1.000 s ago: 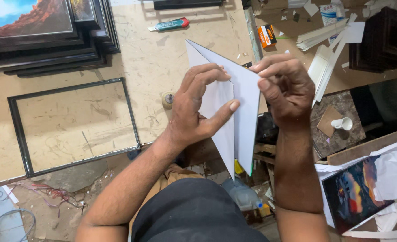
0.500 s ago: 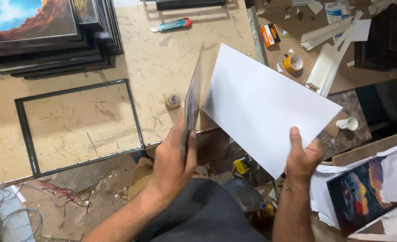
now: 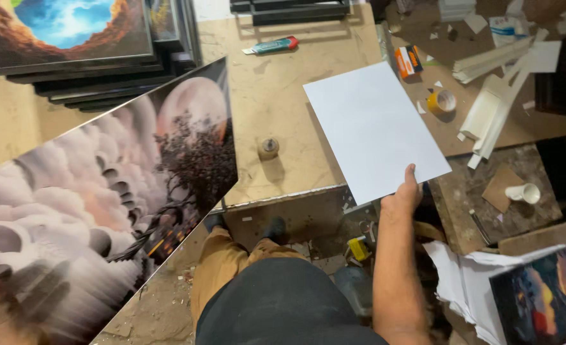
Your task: The person applies glue to the inner edge of a picture frame, places a printed image into the frame, and stacks the completed frame. They repeat this process with several different printed images and frames.
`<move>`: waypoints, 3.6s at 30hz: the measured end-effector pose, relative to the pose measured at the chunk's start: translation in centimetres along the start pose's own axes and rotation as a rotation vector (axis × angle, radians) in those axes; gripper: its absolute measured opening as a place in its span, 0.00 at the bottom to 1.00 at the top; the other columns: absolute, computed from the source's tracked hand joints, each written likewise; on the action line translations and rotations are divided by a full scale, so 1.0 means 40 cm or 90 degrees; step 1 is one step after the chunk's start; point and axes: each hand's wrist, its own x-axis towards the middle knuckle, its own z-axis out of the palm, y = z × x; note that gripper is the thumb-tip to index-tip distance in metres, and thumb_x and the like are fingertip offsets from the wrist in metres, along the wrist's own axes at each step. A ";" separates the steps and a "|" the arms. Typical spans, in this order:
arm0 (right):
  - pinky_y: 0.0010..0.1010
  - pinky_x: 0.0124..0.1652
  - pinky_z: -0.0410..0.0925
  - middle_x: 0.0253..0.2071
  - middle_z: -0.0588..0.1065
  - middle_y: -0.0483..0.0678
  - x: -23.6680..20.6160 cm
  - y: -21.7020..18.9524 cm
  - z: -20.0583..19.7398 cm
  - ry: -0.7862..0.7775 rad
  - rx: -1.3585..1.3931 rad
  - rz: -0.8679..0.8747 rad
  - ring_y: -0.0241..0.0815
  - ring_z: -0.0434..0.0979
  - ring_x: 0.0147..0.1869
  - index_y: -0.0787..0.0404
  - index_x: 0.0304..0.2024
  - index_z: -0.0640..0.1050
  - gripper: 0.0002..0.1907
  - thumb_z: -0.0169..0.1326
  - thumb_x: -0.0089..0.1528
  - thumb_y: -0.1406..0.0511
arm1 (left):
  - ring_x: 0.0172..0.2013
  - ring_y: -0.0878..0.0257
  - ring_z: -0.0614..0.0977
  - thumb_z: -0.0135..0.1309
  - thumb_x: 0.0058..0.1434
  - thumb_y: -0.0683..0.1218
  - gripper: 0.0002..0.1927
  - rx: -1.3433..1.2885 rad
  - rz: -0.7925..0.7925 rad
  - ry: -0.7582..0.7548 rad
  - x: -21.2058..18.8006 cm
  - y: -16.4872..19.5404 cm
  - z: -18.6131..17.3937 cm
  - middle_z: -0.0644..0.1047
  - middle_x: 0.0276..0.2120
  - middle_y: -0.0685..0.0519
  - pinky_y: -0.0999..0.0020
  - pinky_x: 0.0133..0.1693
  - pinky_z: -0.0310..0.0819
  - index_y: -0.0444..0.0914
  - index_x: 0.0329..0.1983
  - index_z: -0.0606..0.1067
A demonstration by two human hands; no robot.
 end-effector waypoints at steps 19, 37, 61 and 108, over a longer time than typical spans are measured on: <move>0.32 0.47 0.76 0.55 0.70 0.57 -0.381 0.243 0.205 0.005 -0.656 -0.153 0.49 0.74 0.56 0.65 0.61 0.68 0.21 0.54 0.70 0.61 | 0.56 0.65 0.80 0.53 0.71 0.36 0.33 -0.320 -0.384 -0.089 0.208 -0.413 -0.218 0.75 0.63 0.48 0.70 0.60 0.76 0.33 0.79 0.60; 0.28 0.61 0.64 0.62 0.72 0.52 -0.788 0.669 0.296 -0.440 -0.469 0.122 0.39 0.71 0.63 0.68 0.68 0.68 0.29 0.57 0.65 0.67 | 0.52 0.65 0.79 0.41 0.60 0.30 0.29 -0.204 -0.602 -0.338 0.243 -0.852 -0.160 0.78 0.55 0.47 0.72 0.53 0.73 0.32 0.67 0.64; 0.33 0.47 0.72 0.47 0.70 0.52 -0.679 0.776 0.361 -0.437 -0.926 -0.264 0.46 0.73 0.49 0.59 0.64 0.75 0.27 0.63 0.61 0.70 | 0.49 0.60 0.76 0.55 0.60 0.35 0.32 0.053 -0.283 -0.455 0.210 -0.977 -0.115 0.67 0.54 0.49 0.67 0.50 0.76 0.39 0.70 0.67; 0.57 0.67 0.52 0.59 0.72 0.58 -0.617 0.809 0.810 -0.590 -1.165 -0.686 0.56 0.69 0.64 0.67 0.60 0.75 0.25 0.56 0.59 0.69 | 0.64 0.49 0.67 0.58 0.62 0.72 0.45 0.459 0.299 -0.519 0.561 -0.890 0.154 0.71 0.63 0.46 0.35 0.66 0.43 0.31 0.66 0.73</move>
